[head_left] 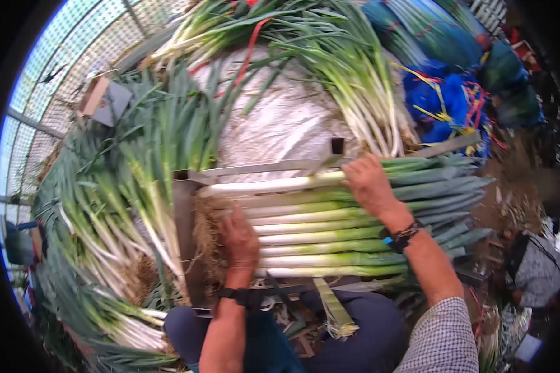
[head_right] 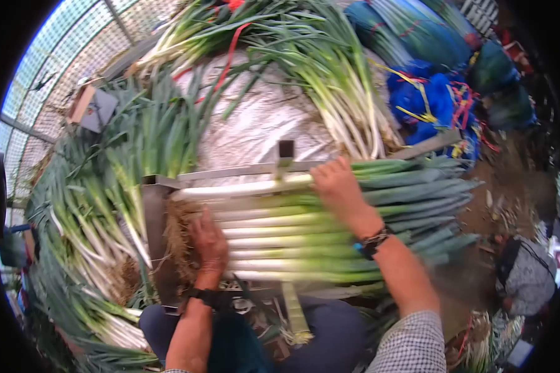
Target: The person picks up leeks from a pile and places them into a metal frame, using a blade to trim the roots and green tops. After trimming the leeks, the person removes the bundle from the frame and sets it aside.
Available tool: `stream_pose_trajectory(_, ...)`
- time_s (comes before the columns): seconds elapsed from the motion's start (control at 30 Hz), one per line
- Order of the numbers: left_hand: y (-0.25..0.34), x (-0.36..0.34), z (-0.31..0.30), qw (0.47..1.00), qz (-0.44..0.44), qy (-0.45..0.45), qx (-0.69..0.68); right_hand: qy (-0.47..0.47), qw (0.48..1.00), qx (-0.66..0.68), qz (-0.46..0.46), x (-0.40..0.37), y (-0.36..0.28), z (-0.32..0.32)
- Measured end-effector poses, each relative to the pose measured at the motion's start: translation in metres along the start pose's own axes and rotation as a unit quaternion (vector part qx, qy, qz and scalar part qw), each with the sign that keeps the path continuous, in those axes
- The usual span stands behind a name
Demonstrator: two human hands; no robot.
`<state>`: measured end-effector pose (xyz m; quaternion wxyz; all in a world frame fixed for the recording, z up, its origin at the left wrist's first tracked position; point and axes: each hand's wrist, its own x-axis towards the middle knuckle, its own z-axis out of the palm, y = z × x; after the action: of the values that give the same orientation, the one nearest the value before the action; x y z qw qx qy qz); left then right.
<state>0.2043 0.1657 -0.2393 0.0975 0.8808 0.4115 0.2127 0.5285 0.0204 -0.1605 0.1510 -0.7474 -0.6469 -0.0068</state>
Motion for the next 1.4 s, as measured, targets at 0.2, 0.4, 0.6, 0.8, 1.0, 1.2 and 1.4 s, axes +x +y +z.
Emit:
stream_pose_trajectory(0.2,0.009,0.0,-0.011,0.998,-0.04,-0.048,-0.008,0.016,0.999,0.031,0.016,-0.007,-0.003,0.013)
stream_pose_trajectory(0.4,0.0,0.0,-0.007,0.999,-0.018,0.005,-0.038,0.129,0.99,0.051,0.041,-0.032,-0.044,-0.026)
stream_pose_trajectory(0.6,-0.005,0.0,-0.004,0.999,0.016,0.003,-0.052,-0.006,0.887,0.301,0.351,-0.203,-0.109,-0.062)
stream_pose_trajectory(0.8,0.02,-0.022,-0.052,0.987,0.027,-0.005,-0.156,-0.025,0.817,0.385,0.429,-0.368,-0.159,-0.022)
stream_pose_trajectory(1.0,0.053,-0.082,-0.149,0.969,-0.01,-0.068,-0.237,-0.016,0.773,0.475,0.419,-0.454,-0.164,0.023)
stream_pose_trajectory(1.2,0.022,-0.183,-0.074,0.913,-0.147,-0.33,-0.191,-0.11,0.839,0.383,0.371,-0.536,-0.163,0.079)
stream_pose_trajectory(1.4,0.012,-0.231,-0.017,0.825,-0.241,-0.411,-0.303,-0.132,0.888,0.295,0.326,-0.552,-0.205,0.056)
